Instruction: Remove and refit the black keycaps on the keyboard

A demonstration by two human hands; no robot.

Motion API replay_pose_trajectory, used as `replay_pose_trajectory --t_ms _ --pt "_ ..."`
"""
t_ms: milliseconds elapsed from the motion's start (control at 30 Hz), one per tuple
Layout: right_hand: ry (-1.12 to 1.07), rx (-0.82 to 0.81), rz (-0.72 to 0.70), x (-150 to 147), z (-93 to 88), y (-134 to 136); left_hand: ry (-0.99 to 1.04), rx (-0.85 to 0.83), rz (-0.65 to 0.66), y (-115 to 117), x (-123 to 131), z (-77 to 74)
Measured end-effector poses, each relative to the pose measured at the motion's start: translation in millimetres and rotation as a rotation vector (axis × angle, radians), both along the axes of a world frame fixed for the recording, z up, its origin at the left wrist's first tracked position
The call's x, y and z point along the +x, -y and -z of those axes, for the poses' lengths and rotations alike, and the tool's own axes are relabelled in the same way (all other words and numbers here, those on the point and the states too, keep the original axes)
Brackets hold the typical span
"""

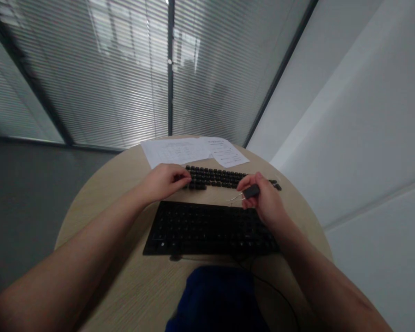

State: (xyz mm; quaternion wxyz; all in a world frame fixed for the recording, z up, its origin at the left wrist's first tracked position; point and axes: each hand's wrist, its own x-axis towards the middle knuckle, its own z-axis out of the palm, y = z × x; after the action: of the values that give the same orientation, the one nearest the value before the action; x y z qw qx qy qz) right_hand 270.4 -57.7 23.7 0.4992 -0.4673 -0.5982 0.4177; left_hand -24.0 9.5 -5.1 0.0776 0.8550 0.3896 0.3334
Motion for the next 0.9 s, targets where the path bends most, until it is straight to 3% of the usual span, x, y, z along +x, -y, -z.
replay_pose_trajectory --t_ms 133,267,367,667,900 --pt "-0.184 -0.133 -0.127 -4.2 22.9 17.5 -0.116 -0.067 0.072 9.5 12.0 -0.4" --pt "-0.044 -0.203 -0.341 -1.6 35.9 24.6 -0.215 -0.155 0.184 22.4 27.5 -1.3" --pt "0.005 -0.184 -0.423 -0.1 39.3 24.9 -0.272 -0.199 0.250 28.1 33.9 0.1" --pt "0.076 -0.219 -0.316 -22.9 60.2 27.5 -0.340 -0.254 0.302 24.8 33.4 9.1" --pt "0.161 -0.130 -0.312 -29.9 75.2 29.4 -0.360 -0.312 0.341 22.4 36.7 11.3"
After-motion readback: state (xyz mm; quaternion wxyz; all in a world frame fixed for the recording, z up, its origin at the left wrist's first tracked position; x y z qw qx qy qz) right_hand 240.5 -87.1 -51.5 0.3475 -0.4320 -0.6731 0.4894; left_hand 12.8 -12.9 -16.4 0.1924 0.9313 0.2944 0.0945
